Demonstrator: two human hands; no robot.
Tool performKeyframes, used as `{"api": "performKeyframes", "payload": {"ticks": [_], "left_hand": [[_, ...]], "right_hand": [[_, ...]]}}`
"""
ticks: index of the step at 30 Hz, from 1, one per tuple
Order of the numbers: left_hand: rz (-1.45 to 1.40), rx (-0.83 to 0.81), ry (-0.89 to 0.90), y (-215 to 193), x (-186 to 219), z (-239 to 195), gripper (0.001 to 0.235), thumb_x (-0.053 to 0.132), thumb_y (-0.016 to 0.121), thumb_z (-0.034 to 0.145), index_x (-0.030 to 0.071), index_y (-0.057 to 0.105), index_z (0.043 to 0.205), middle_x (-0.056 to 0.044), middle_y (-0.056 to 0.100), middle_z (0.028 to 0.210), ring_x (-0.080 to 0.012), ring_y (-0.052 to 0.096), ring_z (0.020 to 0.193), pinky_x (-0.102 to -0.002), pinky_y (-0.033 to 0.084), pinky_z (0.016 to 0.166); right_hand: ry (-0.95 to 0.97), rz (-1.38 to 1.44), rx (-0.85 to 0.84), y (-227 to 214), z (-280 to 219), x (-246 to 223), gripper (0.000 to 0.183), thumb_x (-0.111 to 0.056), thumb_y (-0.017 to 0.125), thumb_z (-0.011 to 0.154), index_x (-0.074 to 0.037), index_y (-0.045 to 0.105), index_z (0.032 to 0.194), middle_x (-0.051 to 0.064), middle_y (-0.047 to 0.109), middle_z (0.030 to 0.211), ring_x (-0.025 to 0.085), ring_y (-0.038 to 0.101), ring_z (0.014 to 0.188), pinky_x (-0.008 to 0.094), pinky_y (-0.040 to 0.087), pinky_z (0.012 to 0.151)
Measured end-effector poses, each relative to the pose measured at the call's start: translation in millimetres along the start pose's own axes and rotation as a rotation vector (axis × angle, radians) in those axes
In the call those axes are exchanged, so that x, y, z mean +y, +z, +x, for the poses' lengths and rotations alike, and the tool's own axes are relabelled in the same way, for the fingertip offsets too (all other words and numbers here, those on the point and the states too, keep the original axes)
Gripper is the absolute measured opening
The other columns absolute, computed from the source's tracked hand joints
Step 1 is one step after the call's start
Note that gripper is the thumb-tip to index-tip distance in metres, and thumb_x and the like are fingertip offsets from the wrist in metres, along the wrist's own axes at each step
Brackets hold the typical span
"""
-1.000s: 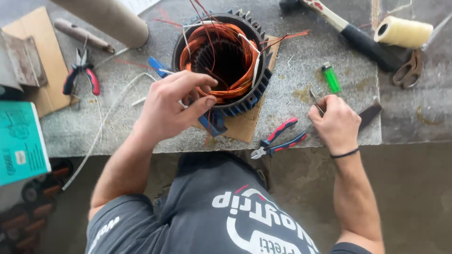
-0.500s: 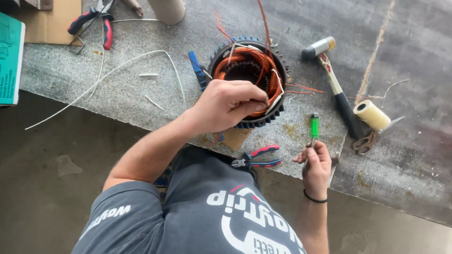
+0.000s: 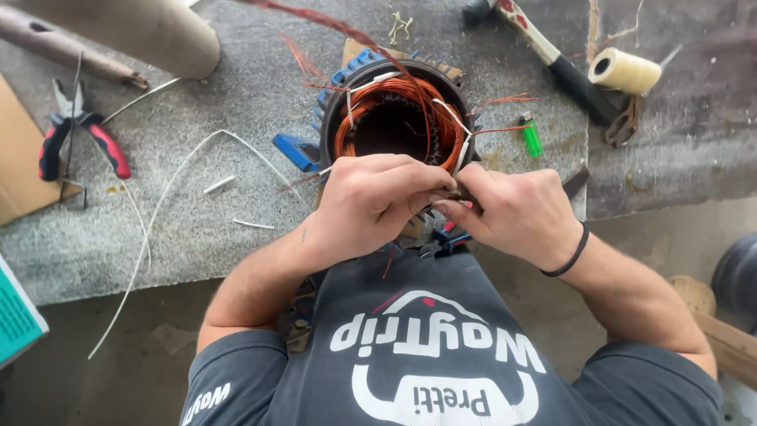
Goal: Wiring and connecting the internal coils of an electric motor stator using pliers and a lighter.
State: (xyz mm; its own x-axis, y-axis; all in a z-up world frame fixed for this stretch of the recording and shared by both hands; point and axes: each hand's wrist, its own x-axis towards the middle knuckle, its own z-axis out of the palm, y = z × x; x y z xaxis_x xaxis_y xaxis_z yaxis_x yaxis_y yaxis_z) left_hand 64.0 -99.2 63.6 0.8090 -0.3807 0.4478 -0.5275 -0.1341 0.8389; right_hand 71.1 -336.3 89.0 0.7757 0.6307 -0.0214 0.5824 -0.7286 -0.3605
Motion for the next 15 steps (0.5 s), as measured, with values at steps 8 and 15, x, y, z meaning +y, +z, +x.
{"api": "performKeyframes", "payload": {"ticks": [8, 15], "left_hand": [[0.108, 0.077, 0.129, -7.7, -14.3, 4.4, 0.02, -0.002, 0.075, 0.094, 0.003, 0.068, 0.111, -0.009, 0.073, 0.1, -0.0246, 0.073, 0.085, -0.034, 0.057, 0.071], [0.048, 0.092, 0.142, -5.7, -27.6, 4.6, 0.021, -0.002, 0.078, 0.095, 0.002, 0.065, 0.112, -0.01, 0.073, 0.099, -0.0248, 0.074, 0.084, -0.035, 0.057, 0.071]], "right_hand": [[0.004, -0.228, -0.066, -17.2, 9.2, -8.2, 0.023, -0.03, 0.075, 0.088, -0.011, 0.067, 0.099, 0.005, 0.063, 0.076, 0.023, 0.065, 0.059, 0.037, 0.049, 0.051], [-0.138, -0.309, 0.05, -24.5, 13.8, -1.7, 0.032, -0.011, 0.071, 0.09, -0.01, 0.07, 0.122, 0.001, 0.067, 0.097, 0.02, 0.065, 0.085, 0.035, 0.053, 0.081]]}}
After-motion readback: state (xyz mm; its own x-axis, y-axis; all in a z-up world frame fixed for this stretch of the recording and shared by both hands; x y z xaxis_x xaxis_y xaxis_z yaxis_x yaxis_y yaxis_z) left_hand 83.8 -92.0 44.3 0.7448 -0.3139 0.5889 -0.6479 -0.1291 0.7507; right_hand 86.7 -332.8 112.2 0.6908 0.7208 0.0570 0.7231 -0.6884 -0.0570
